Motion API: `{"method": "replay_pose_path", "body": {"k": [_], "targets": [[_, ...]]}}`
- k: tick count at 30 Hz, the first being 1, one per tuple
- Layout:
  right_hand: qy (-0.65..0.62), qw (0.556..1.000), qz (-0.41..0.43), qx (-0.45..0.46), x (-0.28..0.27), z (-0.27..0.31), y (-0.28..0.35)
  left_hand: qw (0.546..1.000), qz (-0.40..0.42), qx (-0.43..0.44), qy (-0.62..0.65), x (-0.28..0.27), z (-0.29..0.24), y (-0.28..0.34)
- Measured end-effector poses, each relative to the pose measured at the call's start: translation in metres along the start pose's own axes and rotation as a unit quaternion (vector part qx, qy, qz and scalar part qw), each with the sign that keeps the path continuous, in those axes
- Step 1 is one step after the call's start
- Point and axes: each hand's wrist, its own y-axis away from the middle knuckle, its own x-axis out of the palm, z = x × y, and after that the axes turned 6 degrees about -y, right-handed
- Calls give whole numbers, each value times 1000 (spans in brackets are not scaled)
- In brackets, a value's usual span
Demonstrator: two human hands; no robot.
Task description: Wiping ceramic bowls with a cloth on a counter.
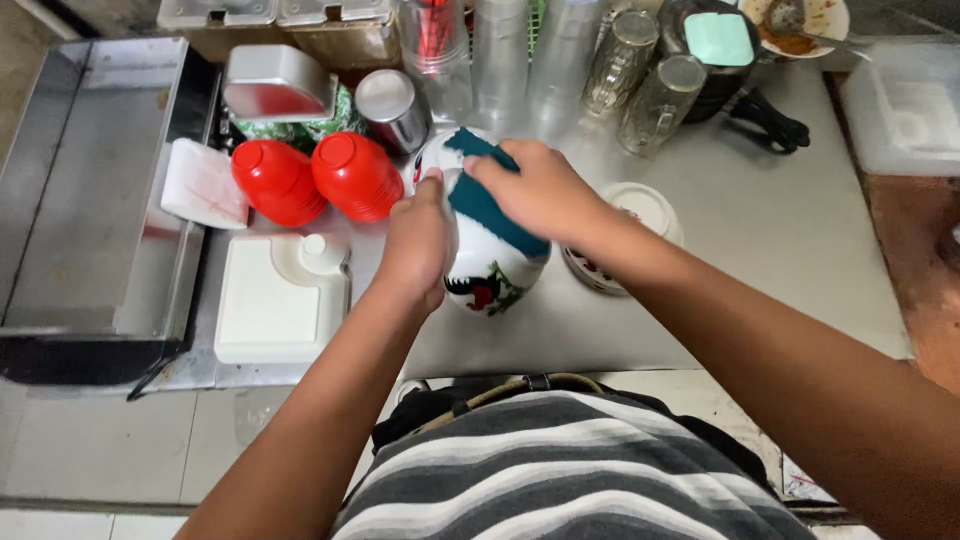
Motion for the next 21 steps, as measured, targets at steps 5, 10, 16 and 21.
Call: {"method": "replay_pose_path", "body": {"k": [5,10,16,21], "targets": [[182,892,-157,-382,7,-15,35,991,49,-30,125,10,-21,17],[30,979,-64,-190,10,-28,-5,996,54,-22,68,0,-1,10],[149,923,-133,-330,12,-23,37,989,61,-22,132,4,-13,26],[-122,963,-77,-226,24,-78,-18,991,55,4,118,1,-24,27]]}}
